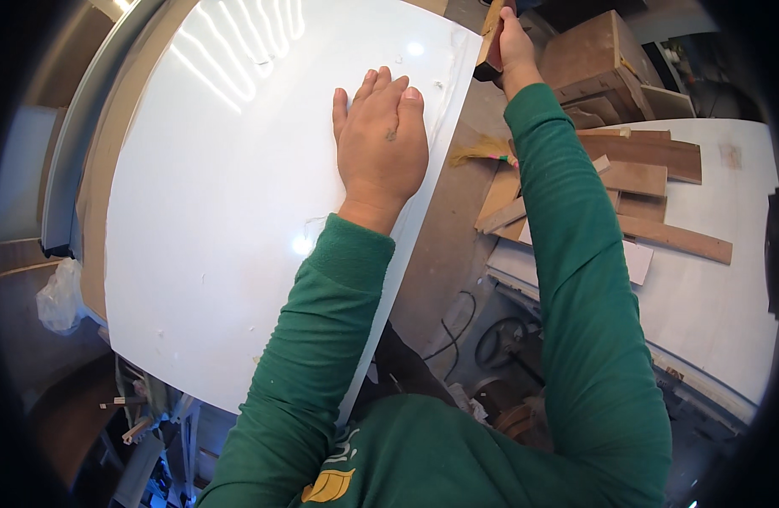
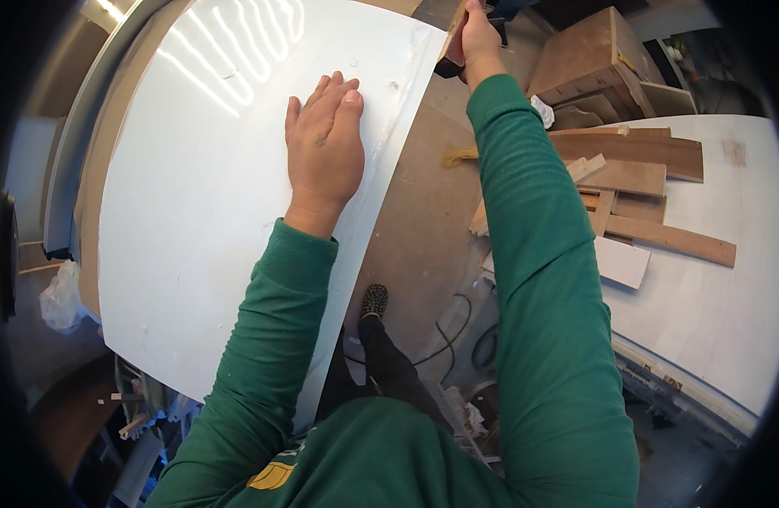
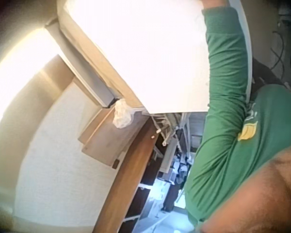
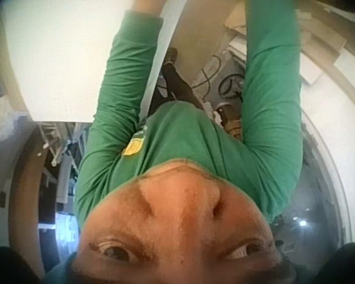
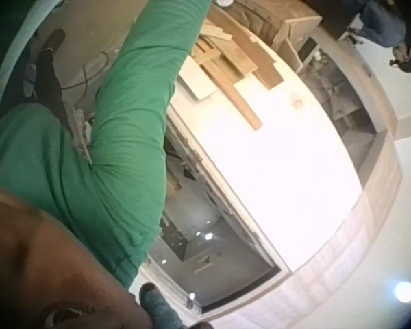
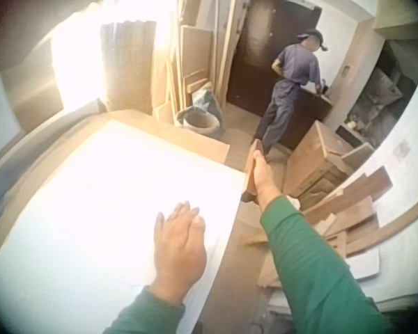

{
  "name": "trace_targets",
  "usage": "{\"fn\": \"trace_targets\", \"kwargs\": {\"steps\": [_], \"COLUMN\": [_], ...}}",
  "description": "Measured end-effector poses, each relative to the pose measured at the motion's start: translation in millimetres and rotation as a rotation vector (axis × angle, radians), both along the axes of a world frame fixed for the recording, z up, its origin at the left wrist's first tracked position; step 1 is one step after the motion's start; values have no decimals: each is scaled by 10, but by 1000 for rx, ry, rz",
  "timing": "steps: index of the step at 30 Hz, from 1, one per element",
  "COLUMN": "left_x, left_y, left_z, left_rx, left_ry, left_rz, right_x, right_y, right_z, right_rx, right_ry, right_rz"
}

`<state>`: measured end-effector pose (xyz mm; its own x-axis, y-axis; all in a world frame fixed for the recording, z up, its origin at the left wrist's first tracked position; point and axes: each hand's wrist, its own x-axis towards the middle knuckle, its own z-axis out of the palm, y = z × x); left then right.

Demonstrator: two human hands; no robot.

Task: The person uses a wooden block with sandpaper to smooth the edge of a white paneled surface, repeatedly sliding the block along the edge and occasionally adjusting a screw on the block by hand.

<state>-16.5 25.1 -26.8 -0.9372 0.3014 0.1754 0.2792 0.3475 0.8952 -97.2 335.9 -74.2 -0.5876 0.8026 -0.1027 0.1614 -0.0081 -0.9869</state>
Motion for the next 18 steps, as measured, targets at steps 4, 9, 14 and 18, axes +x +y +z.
{"fn": "trace_targets", "kwargs": {"steps": [4,9,14,18], "left_x": [19,10,6,18], "left_y": [40,29,26,85], "left_z": [-12,-19,-32,-1], "left_rx": [-34,-33,-42,14], "left_ry": [36,50,62,43], "left_rz": [24,46,58,49], "right_x": [17,85,219,499], "right_y": [55,-167,-427,-643], "right_z": [-6,0,137,107], "right_rx": [26,8,-19,-68], "right_ry": [-17,16,-36,53], "right_rz": [60,63,16,69]}}
